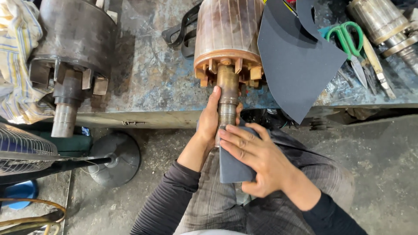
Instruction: Cleaning and polishing a motor shaft using sandpaper on a workbench.
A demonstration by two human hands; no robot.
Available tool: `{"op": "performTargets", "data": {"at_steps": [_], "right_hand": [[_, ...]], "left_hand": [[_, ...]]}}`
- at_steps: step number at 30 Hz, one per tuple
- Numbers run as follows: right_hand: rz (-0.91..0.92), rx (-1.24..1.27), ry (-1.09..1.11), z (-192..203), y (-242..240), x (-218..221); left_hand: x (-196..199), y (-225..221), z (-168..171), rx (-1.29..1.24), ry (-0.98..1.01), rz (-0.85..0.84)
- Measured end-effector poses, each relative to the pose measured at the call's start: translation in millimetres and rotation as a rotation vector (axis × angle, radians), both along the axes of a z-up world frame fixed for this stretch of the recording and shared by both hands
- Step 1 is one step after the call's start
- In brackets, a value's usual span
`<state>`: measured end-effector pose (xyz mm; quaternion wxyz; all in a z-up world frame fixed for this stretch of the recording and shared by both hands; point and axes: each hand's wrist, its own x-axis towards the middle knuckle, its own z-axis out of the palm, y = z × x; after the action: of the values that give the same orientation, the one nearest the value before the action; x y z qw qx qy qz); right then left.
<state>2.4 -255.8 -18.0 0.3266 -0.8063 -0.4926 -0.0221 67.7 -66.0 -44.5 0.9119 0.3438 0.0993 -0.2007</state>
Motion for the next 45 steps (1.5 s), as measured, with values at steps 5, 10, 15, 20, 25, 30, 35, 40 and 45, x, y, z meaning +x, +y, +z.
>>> {"op": "performTargets", "data": {"at_steps": [5, 10, 15, 20, 25, 30, 35, 40, 45], "right_hand": [[0.033, -0.001, 0.003, -7, -6, -10], [-0.001, 0.009, -0.041, -6, -6, -7], [0.041, 0.066, -0.092, -18, -11, -4], [-0.028, 0.081, -0.021, -18, -5, -13], [0.037, 0.076, -0.053, -16, -12, -5], [-0.001, 0.086, 0.015, -6, -3, -25], [0.053, 0.057, 0.024, 1, -12, 0], [0.064, 0.010, 0.062, 22, -1, -16], [0.114, -0.075, -0.057, 21, -4, 9]], "left_hand": [[0, -1, -4, -0.002, 0.021, -0.018], [-1, -1, -7, -0.070, 0.005, -0.006], [0, 0, -12, -0.067, -0.001, -0.014], [-3, -1, -7, -0.032, -0.007, 0.011], [-2, -1, -9, 0.012, 0.055, -0.009], [-4, 0, -2, 0.012, 0.010, -0.006], [0, -4, -11, -0.027, 0.025, 0.005], [-4, 0, -2, 0.053, 0.067, 0.043], [-5, -1, -1, 0.031, 0.053, 0.050]]}}
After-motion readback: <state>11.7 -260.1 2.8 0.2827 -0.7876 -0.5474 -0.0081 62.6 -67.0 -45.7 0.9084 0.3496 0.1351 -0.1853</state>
